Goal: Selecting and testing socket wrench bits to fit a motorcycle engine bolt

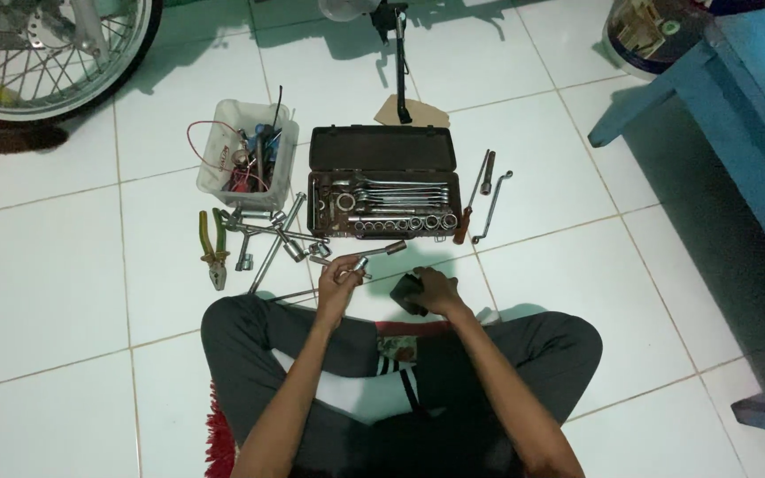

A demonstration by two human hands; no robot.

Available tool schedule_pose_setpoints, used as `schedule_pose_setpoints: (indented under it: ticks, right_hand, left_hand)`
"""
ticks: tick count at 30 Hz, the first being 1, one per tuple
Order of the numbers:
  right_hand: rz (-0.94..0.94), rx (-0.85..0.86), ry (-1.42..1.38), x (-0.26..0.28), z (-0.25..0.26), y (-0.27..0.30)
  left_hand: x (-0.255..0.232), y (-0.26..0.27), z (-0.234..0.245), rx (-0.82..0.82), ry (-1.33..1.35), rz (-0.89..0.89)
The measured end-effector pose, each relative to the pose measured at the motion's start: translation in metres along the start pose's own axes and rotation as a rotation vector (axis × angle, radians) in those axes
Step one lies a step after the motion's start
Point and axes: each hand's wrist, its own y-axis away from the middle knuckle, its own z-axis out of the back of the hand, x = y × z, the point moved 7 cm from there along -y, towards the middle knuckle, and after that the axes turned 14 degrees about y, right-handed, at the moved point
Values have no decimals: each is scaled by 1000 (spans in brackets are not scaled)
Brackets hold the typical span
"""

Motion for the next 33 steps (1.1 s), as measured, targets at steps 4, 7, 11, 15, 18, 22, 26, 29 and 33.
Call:
schedule_pose_setpoints:
  ticks: [4, 7, 11, 15, 18, 22, 26, 29, 33]
  right_hand:
    - [3, 12, -49, 12, 10, 8]
    - [46, -24, -6, 17, 9, 7]
    - [92, -173, -174, 28, 32, 18]
    - [164, -482, -608, 32, 61, 27]
    - [318, -595, -670, 52, 82, 31]
    - [438, -636, -583, 79, 79, 32]
    - [358, -476, -711, 77, 45, 15]
    - [336, -473, -770, 66, 30, 11]
    - [281, -549, -772, 56, 37, 16]
  left_hand:
    - [0, 3, -1, 2, -6, 5]
    - [-5, 5, -5, 21, -33, -30]
    - [-6, 10, -7, 14, -39, -16]
    - [29, -10, 10, 71, -118, 3]
    - [57, -14, 15, 127, -215, 5]
    - [45, -7, 16, 99, -166, -24]
    - [-4, 17, -3, 13, -29, -47]
    - [12, 9, 3, 12, -64, -31]
    - [28, -3, 6, 114, -211, -30]
